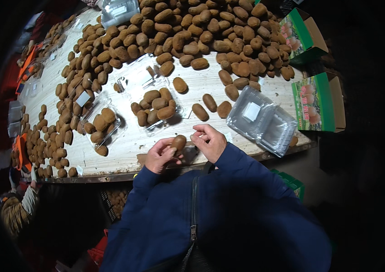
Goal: The person picks kiwis from a large pile on a table and places them into clear plastic trays. They arrange the fruit by hand, then close the tray lids and set the filled trays aside. The process repeats continuously with multiple trays being filled.
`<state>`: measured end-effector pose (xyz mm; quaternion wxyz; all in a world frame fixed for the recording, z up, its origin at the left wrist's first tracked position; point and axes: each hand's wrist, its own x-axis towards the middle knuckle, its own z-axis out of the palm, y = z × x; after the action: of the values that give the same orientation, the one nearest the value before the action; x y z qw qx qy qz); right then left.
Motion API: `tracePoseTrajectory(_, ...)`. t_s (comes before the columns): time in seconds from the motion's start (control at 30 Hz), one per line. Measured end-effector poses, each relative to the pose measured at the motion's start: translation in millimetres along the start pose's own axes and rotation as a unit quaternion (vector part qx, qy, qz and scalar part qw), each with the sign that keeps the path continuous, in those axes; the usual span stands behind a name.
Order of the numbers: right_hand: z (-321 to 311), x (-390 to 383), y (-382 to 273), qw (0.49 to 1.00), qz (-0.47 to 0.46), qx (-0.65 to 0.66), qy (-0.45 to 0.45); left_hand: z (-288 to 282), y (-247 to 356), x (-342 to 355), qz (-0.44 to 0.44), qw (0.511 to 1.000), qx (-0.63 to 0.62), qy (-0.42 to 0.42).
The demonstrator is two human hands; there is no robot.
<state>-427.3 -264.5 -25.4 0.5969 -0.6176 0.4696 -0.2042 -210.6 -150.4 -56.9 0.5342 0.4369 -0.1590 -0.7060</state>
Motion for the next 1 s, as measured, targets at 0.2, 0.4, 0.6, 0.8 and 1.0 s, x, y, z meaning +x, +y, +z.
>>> tracePoseTrajectory(0.2, 16, 16, -9, 0.985, 0.070, 0.132, -0.090, 22, 1, 2, -0.002, 0.999, 0.029, -0.019)
tracePoseTrajectory(0.4, 49, 44, -8, 0.988, 0.080, 0.123, -0.057, 15, 12, 1, 0.035, 0.989, 0.136, 0.040)
tracePoseTrajectory(0.6, 63, 75, -2, 0.987, 0.062, 0.144, -0.035, 21, 22, -2, 0.100, 0.974, 0.179, 0.098)
tracePoseTrajectory(0.8, 20, 165, -21, 0.996, 0.001, 0.085, 0.016, -9, 8, 9, -0.005, 0.960, -0.039, 0.277)
tracePoseTrajectory(1.0, 39, 278, -32, 0.959, -0.050, -0.279, 0.033, -26, 0, 50, -0.050, 0.932, -0.200, 0.300)
